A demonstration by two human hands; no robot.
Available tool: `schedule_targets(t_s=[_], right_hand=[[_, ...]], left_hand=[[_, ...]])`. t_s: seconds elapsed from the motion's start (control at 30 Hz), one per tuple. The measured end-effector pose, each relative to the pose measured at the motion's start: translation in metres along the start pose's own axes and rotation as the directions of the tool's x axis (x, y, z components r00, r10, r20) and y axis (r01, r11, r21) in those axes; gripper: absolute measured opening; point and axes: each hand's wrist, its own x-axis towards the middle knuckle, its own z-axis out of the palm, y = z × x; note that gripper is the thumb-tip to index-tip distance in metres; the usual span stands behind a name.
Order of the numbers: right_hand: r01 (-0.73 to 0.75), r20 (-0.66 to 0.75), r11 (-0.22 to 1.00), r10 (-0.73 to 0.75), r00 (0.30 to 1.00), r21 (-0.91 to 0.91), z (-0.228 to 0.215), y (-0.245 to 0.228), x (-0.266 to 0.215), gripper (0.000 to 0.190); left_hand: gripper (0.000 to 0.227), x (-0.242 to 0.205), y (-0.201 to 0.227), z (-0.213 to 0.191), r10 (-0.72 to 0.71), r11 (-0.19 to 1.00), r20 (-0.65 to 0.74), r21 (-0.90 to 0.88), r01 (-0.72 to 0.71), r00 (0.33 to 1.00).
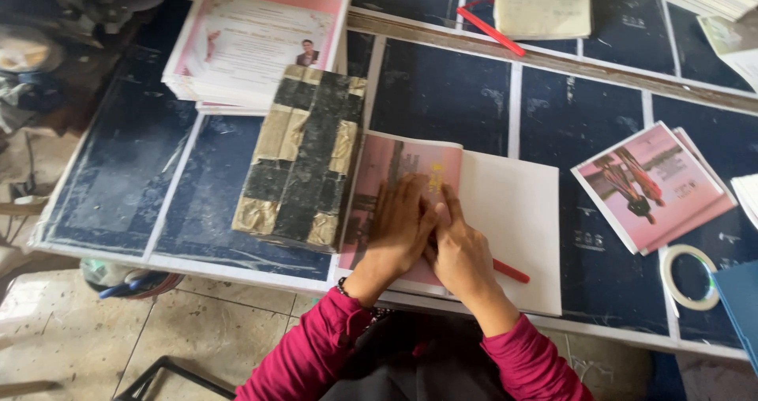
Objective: The person places a pink booklet onto a white sheet of paper on a table, presses down on the booklet with their hands, and then moves the booklet to a stack on the right. This process is repeated multiple times.
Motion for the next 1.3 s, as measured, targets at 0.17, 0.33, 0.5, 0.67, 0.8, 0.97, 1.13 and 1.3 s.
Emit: schedule_targets(t_s=[0.17, 0.33, 0.5, 0.67, 0.8, 0.97, 1.13, 1.3], right_hand=[[0.084, -0.092, 0.971, -0.064, 0.994, 0.226, -0.023, 0.036, -0.021, 0.043], [0.026, -0.117, 0.986, -0.007, 0.993, 0.163, -0.033, 0.039, -0.065, 0.041], [0.261, -0.095, 0.963, -0.254, 0.962, 0.072, -0.024, 0.018, -0.088, 0.050], [0.236, -0.082, 0.968, -0.243, 0.967, -0.083, 0.013, 0.085, -0.023, 0.057], [0.187, -0.153, 0.979, -0.197, 0.968, -0.078, 0.025, 0.107, 0.051, 0.057], [0.076, -0.206, 0.997, -0.078, 0.975, -0.016, 0.030, 0.111, 0.094, 0.042], [0.082, -0.189, 0.992, -0.064, 0.980, 0.092, 0.005, 0.084, 0.046, 0.033], [0.232, 0.064, 0.957, -0.246, 0.967, 0.172, 0.007, 0.060, -0.085, 0.039]], left_hand=[[0.060, -0.002, 0.006, 0.004, 0.012, 0.989, 0.083, 0.149, -0.024, 0.996], [0.057, -0.009, 0.012, 0.011, 0.044, 0.939, 0.108, 0.335, -0.078, 0.993], [0.057, -0.010, 0.000, 0.028, 0.102, 0.864, 0.031, 0.493, -0.104, 0.994], [0.064, -0.004, 0.010, 0.015, -0.044, 0.919, 0.225, 0.390, -0.049, 0.973], [0.059, -0.005, 0.018, 0.005, -0.050, 0.920, 0.263, 0.388, -0.058, 0.964], [0.069, -0.005, 0.006, 0.015, -0.022, 0.914, 0.250, 0.397, -0.082, 0.968], [0.065, -0.008, 0.006, 0.017, -0.011, 0.918, 0.203, 0.389, -0.071, 0.979], [0.085, -0.004, 0.013, 0.009, -0.040, 0.931, 0.240, 0.362, -0.051, 0.970]])
